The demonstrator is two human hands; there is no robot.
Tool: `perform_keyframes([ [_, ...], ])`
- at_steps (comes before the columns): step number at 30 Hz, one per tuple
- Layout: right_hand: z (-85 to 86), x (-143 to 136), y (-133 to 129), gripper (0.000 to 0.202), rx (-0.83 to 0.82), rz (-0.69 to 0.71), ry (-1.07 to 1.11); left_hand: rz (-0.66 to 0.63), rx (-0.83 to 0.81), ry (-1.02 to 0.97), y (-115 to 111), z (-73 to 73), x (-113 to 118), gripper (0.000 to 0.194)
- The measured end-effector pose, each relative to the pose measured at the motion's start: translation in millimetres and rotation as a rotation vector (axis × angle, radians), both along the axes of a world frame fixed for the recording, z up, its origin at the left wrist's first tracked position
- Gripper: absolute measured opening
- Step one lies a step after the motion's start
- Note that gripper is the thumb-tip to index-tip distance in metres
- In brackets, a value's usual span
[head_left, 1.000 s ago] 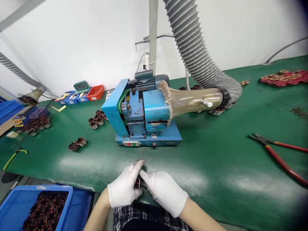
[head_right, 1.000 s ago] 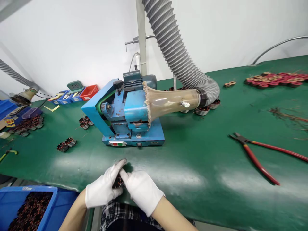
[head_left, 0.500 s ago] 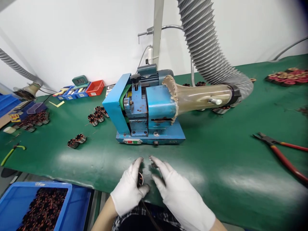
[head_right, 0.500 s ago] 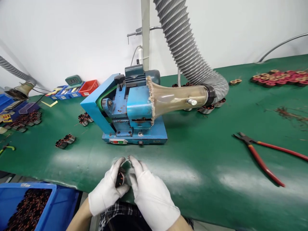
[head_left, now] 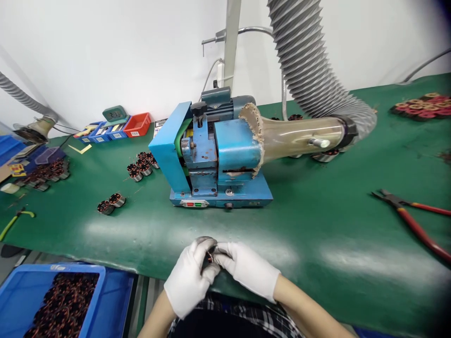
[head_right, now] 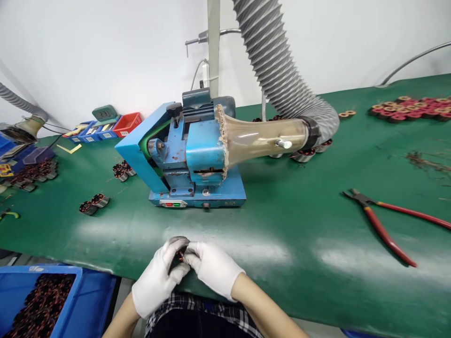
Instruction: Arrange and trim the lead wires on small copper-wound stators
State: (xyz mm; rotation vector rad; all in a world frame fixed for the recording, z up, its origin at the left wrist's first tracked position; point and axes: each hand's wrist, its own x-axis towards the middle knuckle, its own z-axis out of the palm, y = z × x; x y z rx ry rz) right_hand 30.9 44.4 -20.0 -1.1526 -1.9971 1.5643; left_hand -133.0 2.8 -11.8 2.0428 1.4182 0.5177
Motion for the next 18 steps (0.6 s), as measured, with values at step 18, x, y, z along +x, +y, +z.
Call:
perform_keyframes([
  [18,15.8,54.9,1.1,0.024,0.404,-0.431,-0.285,-0.017,0.147,0.208,-5.1,-1.3,23.0,0.012],
])
